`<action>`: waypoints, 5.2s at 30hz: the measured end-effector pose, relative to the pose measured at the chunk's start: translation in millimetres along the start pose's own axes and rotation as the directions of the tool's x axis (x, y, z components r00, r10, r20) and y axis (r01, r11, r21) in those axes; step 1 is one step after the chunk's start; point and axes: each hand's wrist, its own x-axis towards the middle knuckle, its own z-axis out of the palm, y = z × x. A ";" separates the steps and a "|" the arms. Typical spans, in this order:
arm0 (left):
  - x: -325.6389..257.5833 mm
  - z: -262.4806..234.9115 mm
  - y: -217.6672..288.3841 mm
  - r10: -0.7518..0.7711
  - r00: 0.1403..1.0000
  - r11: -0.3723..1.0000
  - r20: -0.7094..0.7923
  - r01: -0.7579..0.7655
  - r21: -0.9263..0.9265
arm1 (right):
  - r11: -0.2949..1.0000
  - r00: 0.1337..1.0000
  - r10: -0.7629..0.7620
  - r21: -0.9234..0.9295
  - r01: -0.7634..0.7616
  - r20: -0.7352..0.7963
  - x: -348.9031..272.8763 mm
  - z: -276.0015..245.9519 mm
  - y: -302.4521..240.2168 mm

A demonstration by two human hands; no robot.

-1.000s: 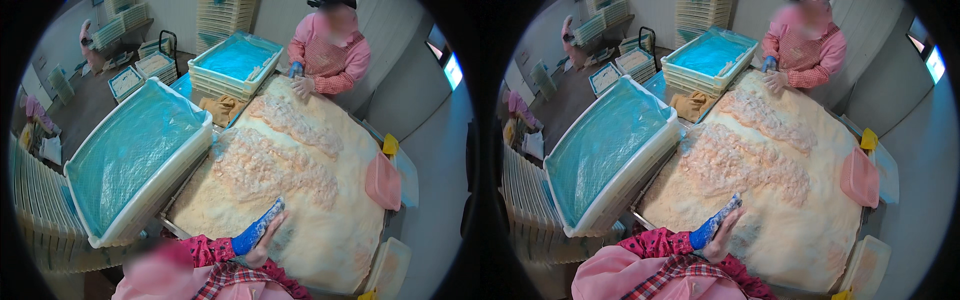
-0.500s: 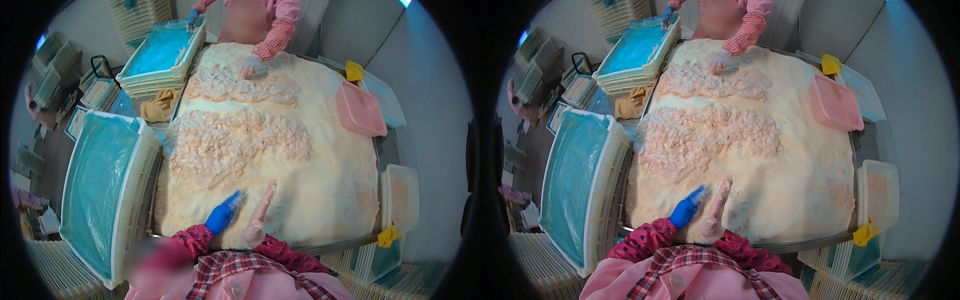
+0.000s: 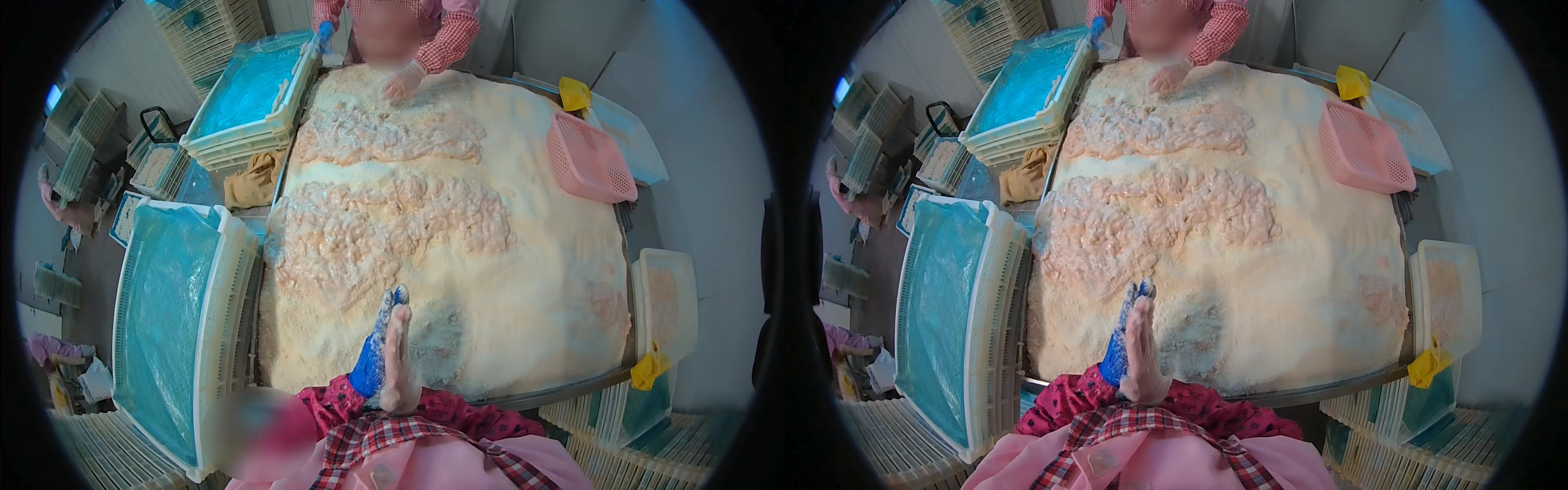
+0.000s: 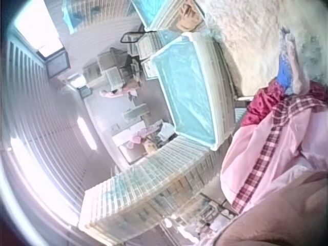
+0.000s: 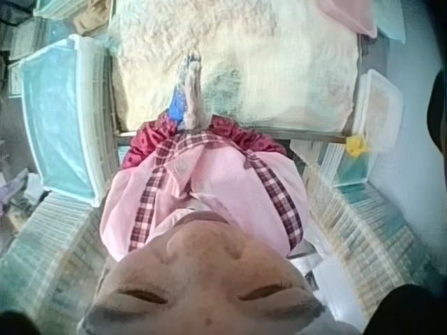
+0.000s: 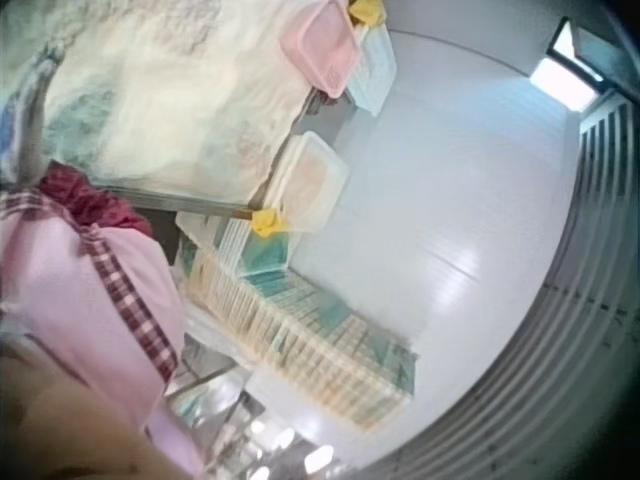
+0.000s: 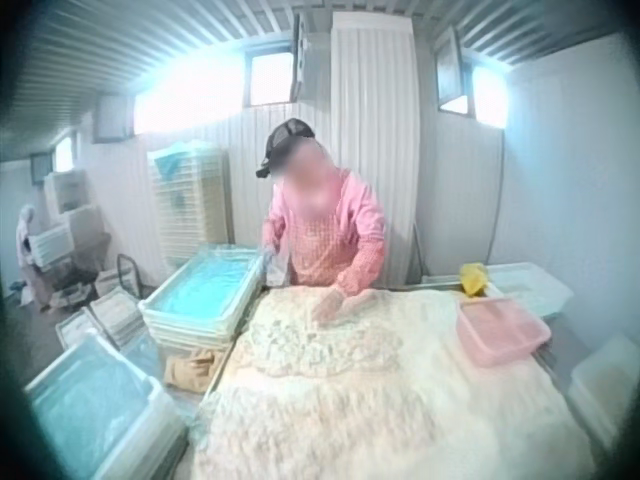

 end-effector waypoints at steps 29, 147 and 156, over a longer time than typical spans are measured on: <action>31.0 -332.5 132.4 -0.414 0.850 0.910 -0.325 0.389 -0.141 | 0.551 0.793 0.600 -0.772 -0.317 0.103 170.4 -243.8 210.7; -6.2 -61.0 -23.9 0.027 0.990 0.125 0.142 -0.144 0.982 | 0.641 0.711 0.699 -0.502 -0.580 0.071 -15.0 -192.0 75.9; 7.9 -44.1 -15.4 -0.460 0.789 0.888 -0.408 0.422 -0.184 | 0.779 0.820 0.571 -0.339 -0.528 0.036 10.7 -104.7 35.0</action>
